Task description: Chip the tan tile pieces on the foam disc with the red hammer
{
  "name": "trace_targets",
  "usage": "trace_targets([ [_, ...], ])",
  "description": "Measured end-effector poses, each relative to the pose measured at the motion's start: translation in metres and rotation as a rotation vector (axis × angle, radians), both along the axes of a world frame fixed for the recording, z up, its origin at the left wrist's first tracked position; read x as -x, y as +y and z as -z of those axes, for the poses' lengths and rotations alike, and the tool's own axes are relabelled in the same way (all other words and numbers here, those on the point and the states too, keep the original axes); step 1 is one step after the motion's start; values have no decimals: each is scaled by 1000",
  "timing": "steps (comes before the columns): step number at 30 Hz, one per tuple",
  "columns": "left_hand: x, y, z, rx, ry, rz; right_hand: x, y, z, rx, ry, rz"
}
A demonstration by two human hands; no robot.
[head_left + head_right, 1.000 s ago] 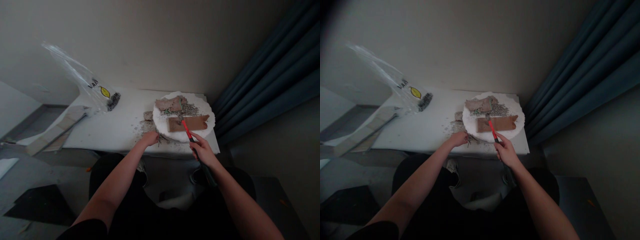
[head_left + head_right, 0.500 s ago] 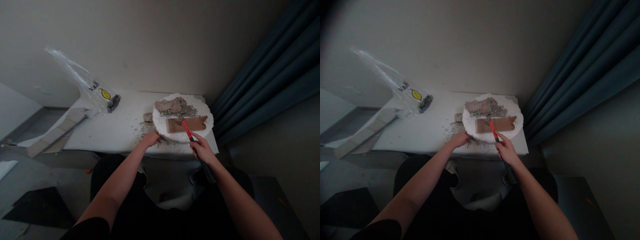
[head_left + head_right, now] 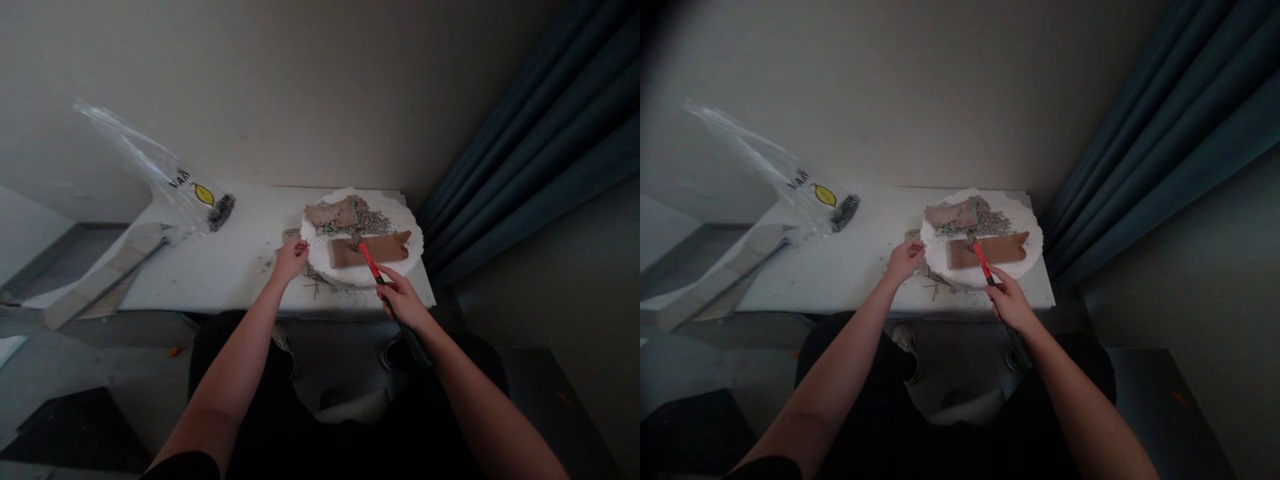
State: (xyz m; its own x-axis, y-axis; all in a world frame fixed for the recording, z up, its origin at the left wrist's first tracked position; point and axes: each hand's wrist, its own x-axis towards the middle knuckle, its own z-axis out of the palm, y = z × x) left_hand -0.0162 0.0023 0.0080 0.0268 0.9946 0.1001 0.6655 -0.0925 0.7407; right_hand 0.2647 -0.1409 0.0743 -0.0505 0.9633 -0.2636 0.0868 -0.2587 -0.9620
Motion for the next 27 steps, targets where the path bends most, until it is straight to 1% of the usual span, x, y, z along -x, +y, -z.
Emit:
trace_targets([
  [1,-12,-2,0,4,-121,58,0,0,1,4,0,-4],
  [3,-36,-6,2,13,-242,196,-1,0,2,8,6,-13],
  [5,-54,-9,4,7,-269,263,-2,0,5,3,13,-20],
  [7,-64,-11,5,6,-254,285,-3,0,6,-4,13,-25],
  [14,-68,-7,1,-20,-154,314,-5,1,6,-11,14,-36],
  [23,-68,-4,11,-72,-50,360,-4,1,6,-13,-2,-35],
  [27,-69,-3,11,-144,-40,375,-5,1,8,-5,3,-37],
])
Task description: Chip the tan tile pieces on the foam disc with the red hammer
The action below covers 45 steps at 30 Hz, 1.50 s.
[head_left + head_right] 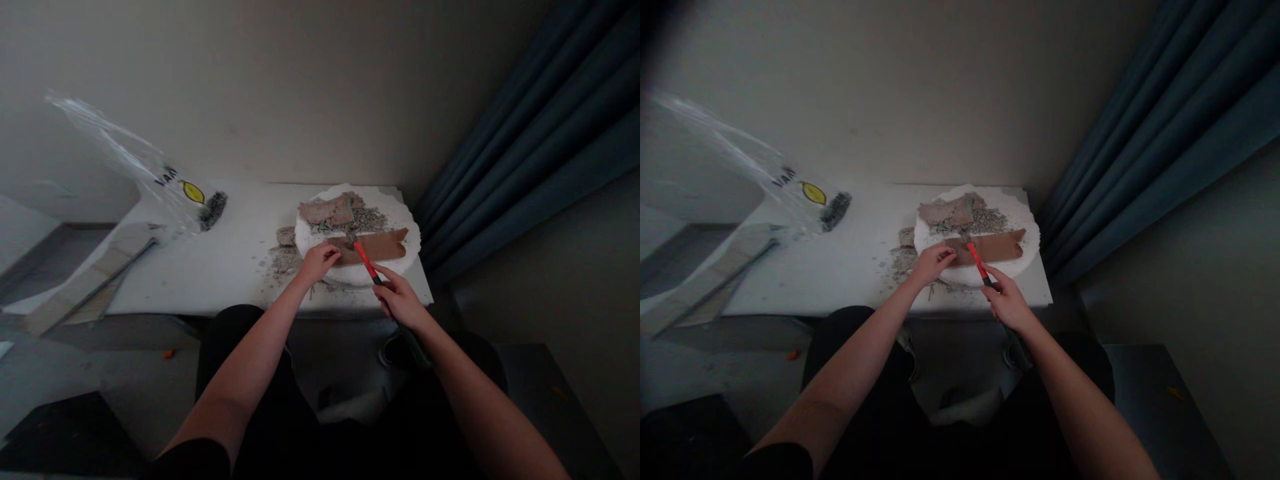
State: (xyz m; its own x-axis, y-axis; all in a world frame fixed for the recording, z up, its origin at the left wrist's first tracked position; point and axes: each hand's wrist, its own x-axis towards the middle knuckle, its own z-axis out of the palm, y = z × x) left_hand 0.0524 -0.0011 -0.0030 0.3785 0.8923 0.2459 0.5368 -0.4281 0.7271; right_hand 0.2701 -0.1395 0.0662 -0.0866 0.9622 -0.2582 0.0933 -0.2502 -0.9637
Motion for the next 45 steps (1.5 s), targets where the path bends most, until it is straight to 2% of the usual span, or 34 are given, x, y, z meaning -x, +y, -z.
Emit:
trace_targets([
  [6,-2,-2,-3,-71,-27,14,1,0,-2,-5,-17,1],
  [13,-4,-3,-1,-71,38,1,4,-20,-33,-49,126,-26],
  [16,-5,-4,-1,-68,54,-3,7,-25,-39,-26,183,-54],
  [19,-5,-4,0,-81,67,-32,12,-26,-40,19,170,-62],
  [24,-5,-3,4,-89,31,12,13,-27,-38,-27,157,-30],
  [29,-5,-3,4,-74,27,-20,13,-26,-37,11,119,-43],
  [33,-6,-4,2,-69,38,-1,15,-26,-37,-24,124,-29],
  [38,-6,-4,3,-65,57,-12,19,-28,-37,33,120,-31],
  [42,-6,-5,4,-65,67,1,20,-28,-37,-1,127,-17],
  [45,-6,-4,4,-51,51,-23,20,-27,-35,30,119,-23],
])
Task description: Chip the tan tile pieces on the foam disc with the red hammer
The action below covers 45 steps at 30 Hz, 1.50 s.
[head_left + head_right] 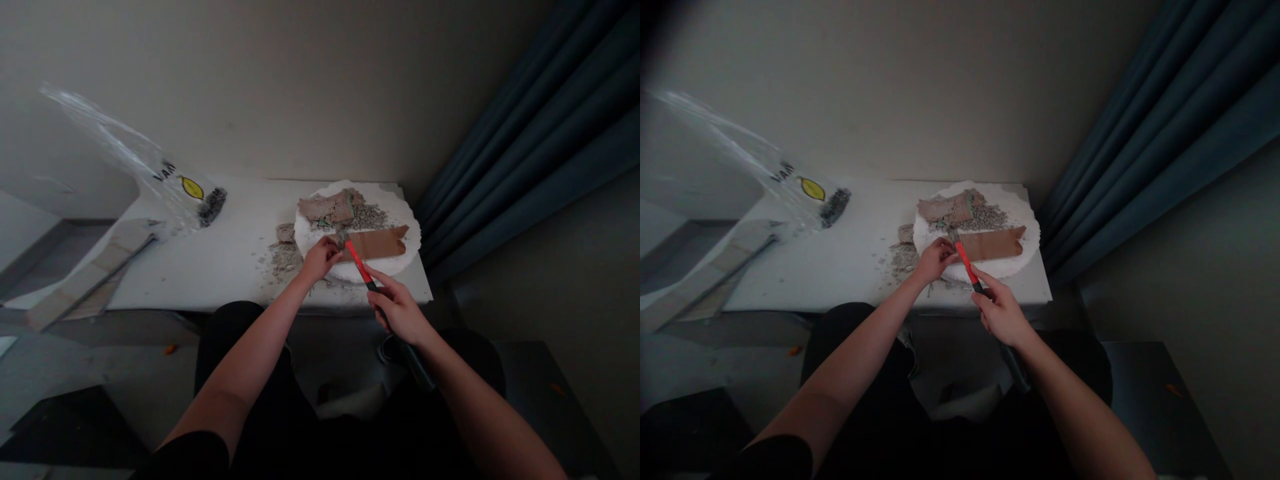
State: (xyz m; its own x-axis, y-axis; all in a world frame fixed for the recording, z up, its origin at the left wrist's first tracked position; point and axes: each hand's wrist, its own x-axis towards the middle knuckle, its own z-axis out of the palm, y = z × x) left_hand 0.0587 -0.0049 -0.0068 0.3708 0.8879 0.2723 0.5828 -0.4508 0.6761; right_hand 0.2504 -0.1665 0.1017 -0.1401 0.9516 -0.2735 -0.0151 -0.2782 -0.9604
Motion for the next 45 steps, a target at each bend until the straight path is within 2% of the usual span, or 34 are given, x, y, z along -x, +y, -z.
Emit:
trace_targets([
  [6,-1,1,0,67,-150,-23,0,-2,-5,-16,0,19],
  [11,6,3,-7,131,-123,-31,0,0,2,18,7,-15],
  [17,27,9,-16,120,-129,-269,1,0,2,8,12,11],
  [21,39,12,-11,137,-112,-332,3,-1,8,38,-5,-16],
  [25,54,12,-2,155,-28,-398,5,0,12,72,-26,-7],
  [29,71,7,3,118,145,-489,6,-1,9,36,-8,13],
  [32,80,2,4,113,283,-543,7,0,9,65,-32,-3],
  [35,84,-3,6,189,446,-459,3,2,10,53,-49,-5],
  [38,84,-9,13,275,554,-213,-7,7,10,-4,-59,45],
  [40,82,-14,19,266,576,-96,-14,11,11,-31,-68,92],
  [45,73,-24,25,221,658,-33,-28,21,17,-29,-79,191],
])
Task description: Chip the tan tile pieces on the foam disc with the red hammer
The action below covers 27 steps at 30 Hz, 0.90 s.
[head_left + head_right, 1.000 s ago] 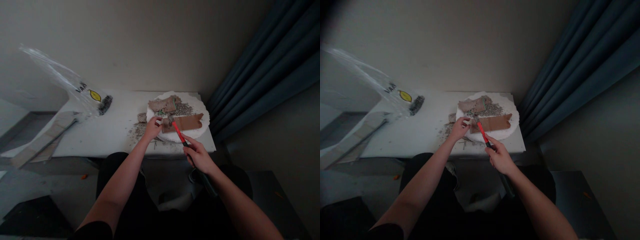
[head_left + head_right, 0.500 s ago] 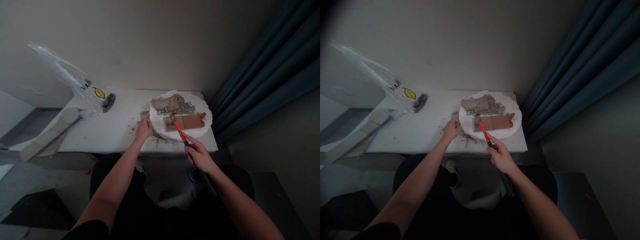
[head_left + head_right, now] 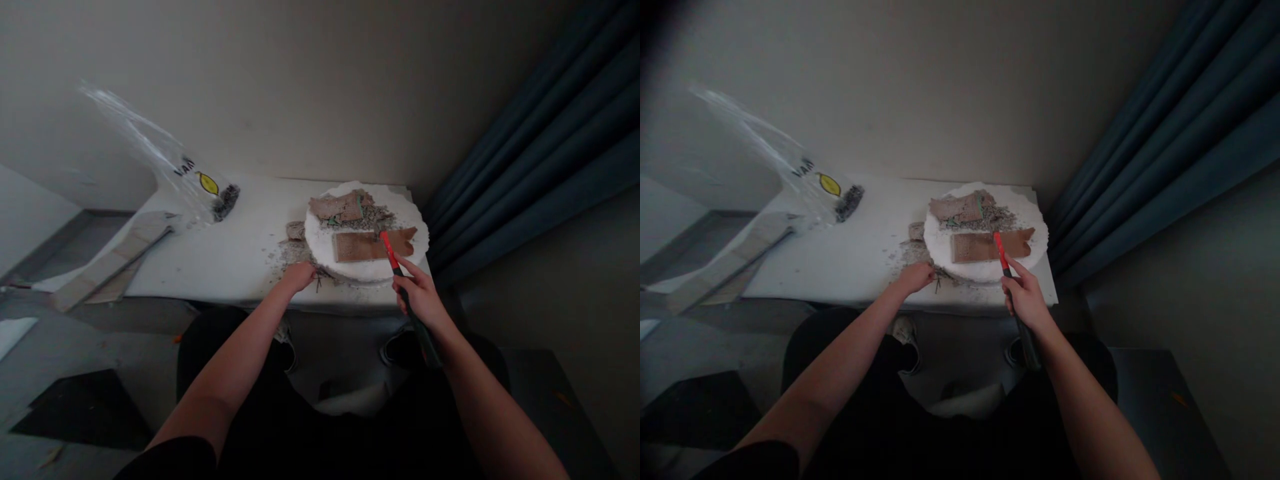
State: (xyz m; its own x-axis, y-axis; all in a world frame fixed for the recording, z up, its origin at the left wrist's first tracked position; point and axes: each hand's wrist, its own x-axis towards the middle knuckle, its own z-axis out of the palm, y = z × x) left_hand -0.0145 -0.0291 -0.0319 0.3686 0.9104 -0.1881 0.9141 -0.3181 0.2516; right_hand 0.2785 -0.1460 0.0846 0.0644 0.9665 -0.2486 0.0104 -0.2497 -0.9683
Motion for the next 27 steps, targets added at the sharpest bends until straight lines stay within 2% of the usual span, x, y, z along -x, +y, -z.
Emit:
trace_targets([
  [4,8,5,-7,-11,42,-70,-2,5,2,32,14,24],
  [7,23,16,-21,-101,55,-227,0,6,0,56,26,9],
  [10,27,25,-39,-184,-148,-357,3,7,-1,58,27,-9],
  [14,-3,27,-55,-204,-565,-237,4,7,0,41,15,-18],
  [17,-36,26,-55,-162,-719,-79,3,7,2,37,6,-26],
  [21,-64,29,-46,-97,-773,23,2,7,3,37,6,-30],
  [27,-70,36,-37,-35,-775,52,0,7,3,40,3,-47],
])
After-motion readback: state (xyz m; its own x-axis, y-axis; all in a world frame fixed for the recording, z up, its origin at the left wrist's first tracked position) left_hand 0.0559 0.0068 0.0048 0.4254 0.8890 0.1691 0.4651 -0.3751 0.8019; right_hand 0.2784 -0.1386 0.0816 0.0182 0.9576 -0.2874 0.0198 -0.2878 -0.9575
